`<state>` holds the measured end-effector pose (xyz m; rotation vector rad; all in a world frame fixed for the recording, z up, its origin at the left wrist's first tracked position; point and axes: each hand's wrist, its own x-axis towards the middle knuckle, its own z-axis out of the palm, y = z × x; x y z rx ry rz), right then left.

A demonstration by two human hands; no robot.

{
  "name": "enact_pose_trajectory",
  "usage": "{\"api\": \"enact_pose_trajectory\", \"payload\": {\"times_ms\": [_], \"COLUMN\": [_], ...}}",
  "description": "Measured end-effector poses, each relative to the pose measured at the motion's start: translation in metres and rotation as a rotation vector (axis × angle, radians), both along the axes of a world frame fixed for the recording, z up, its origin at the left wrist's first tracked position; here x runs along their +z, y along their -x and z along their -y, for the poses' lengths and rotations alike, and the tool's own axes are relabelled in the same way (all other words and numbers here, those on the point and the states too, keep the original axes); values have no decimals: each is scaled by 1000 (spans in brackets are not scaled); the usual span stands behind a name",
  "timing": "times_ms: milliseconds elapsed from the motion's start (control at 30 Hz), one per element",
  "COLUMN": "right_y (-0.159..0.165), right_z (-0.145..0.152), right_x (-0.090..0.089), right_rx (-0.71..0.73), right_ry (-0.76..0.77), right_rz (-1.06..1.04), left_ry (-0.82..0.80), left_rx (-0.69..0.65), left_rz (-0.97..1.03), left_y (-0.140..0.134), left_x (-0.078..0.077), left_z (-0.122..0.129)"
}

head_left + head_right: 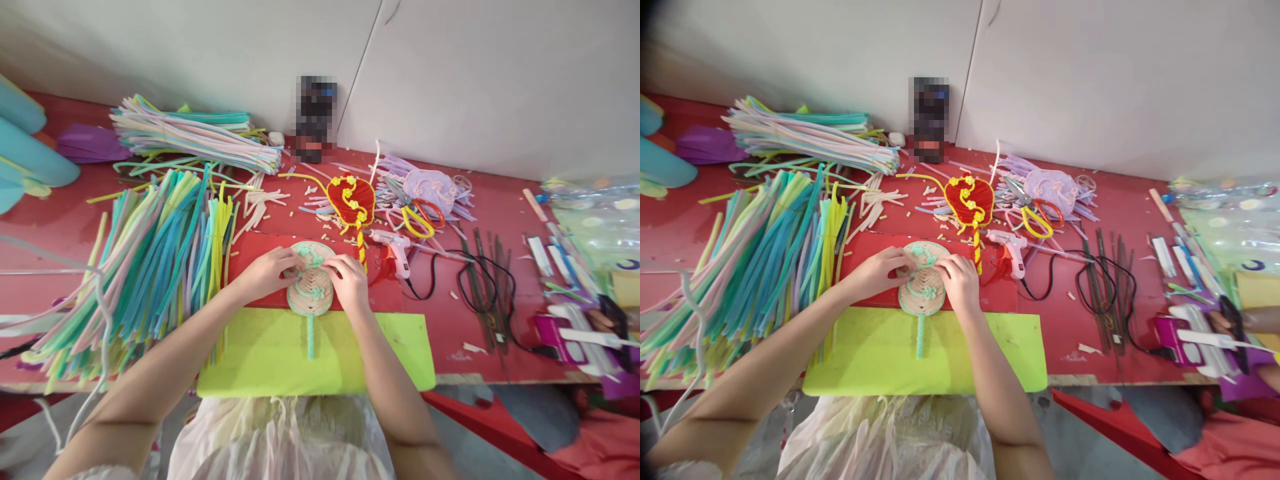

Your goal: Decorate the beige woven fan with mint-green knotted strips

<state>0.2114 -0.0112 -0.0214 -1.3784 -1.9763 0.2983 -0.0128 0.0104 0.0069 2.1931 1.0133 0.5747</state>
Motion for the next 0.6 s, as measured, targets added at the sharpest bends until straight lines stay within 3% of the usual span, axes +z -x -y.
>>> {"api": "enact_pose_trajectory", "payload": {"times_ms": [333,600], "right_y": [0,-4], "right_z": [-1,-2], "right_x": [0,5], "right_rx": [2,113], "right_ry": [15,96], "right_rz": [-60,-140], "left_ry": [1,10], "left_rx": [37,34], "left_rz": [-17,-22], "left_y": [-2,-2], "left_x": [3,2], "left_z": [3,2]}}
